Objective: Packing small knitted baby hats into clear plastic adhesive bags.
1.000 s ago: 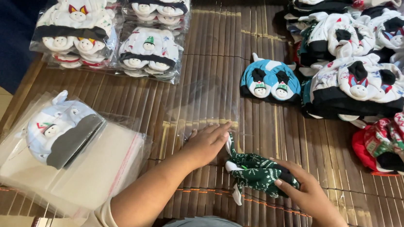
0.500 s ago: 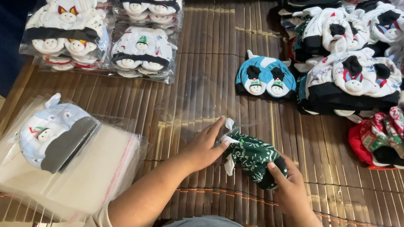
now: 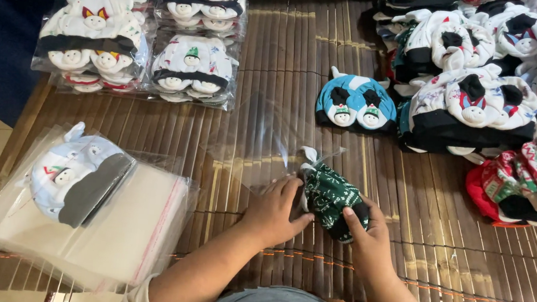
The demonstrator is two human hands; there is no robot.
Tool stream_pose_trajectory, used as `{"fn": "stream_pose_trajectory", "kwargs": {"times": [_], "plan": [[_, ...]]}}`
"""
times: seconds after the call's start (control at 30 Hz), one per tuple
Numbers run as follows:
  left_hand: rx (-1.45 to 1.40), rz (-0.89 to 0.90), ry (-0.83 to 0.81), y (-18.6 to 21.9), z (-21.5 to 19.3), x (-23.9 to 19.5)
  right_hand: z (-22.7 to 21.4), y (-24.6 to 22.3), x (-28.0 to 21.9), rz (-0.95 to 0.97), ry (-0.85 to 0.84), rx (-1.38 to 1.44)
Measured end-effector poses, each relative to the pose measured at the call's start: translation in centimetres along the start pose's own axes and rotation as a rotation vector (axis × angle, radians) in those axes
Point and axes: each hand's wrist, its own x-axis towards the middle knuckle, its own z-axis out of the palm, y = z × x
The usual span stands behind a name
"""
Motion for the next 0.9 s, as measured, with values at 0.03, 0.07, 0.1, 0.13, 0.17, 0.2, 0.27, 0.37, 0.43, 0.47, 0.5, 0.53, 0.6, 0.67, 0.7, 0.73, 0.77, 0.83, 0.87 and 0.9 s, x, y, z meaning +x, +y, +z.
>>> {"fn": "stream_pose_trajectory", "kwargs": {"times": [0.03,0.07,0.1,0.13,0.17,0.2,0.27,0.37,0.43,0.47,0.5,0.53,0.6,0.67,0.7,0.73,0.77,0.83,0.87,0.9], "plan": [[0.001,-0.001,0.001,0.0,0.2,0.1,0.1,-0.2,-0.2,0.0,-0.001,0.0],[0.043,0.027,0.104,0.0,0.3,0.1,0.3,-0.3,-0.3,-0.022,-0.003,-0.073],[0.086,0.055,0.208,0.1,0.5,0.2,0.4,-0.5,-0.5,-0.045,-0.005,-0.147],[0.087,0.054,0.209,0.0,0.6,0.3,0.4,-0.6,-0.5,-0.045,-0.006,-0.146],[0.129,0.042,0.247,-0.1,0.7,0.4,0.4,-0.6,-0.6,-0.048,0.0,-0.199],[0.171,0.031,0.284,-0.2,0.8,0.4,0.4,-0.6,-0.7,-0.05,0.007,-0.251],[0.185,0.021,0.266,0.0,0.6,0.3,0.4,-0.5,-0.7,-0.059,0.012,-0.275],[0.221,0.007,0.222,0.5,0.4,0.2,0.3,-0.3,-0.9,-0.066,0.011,-0.315],[0.243,-0.001,0.2,0.4,0.8,0.2,0.2,-0.2,-0.9,-0.066,0.002,-0.333],[0.26,0.015,0.274,0.1,1.3,0.1,0.2,-0.2,-1.0,-0.086,0.002,-0.378],[0.278,0.032,0.349,-0.3,1.8,0.1,0.2,-0.1,-0.9,-0.108,0.002,-0.422],[0.279,0.031,0.35,-0.2,1.5,0.4,0.1,0.0,-0.8,-0.108,0.0,-0.422],[0.41,0.049,0.411,-0.1,1.0,0.8,-0.2,0.2,-0.7,-0.158,-0.017,-0.506],[0.44,0.017,0.373,-1.0,1.7,0.7,-0.5,0.5,-0.7,-0.21,-0.023,-0.541],[0.471,-0.016,0.336,-1.5,2.1,0.7,-0.6,0.6,-0.7,-0.263,-0.03,-0.576],[0.472,-0.015,0.336,-1.6,1.9,0.8,-0.7,0.8,-0.7,-0.264,-0.03,-0.575],[0.529,-0.021,0.363,-1.6,1.8,0.8,-0.8,1.0,-0.7,-0.336,-0.055,-0.578],[0.587,-0.026,0.39,-1.9,2.0,0.6,-0.7,0.5,-0.9,-0.408,-0.079,-0.58],[0.568,-0.043,0.377,-2.2,2.3,0.5,-0.4,-0.1,-1.0,-0.519,-0.118,-0.62],[0.55,-0.061,0.363,-2.4,2.7,0.4,-0.1,-0.7,-1.1,-0.629,-0.158,-0.66]]}}
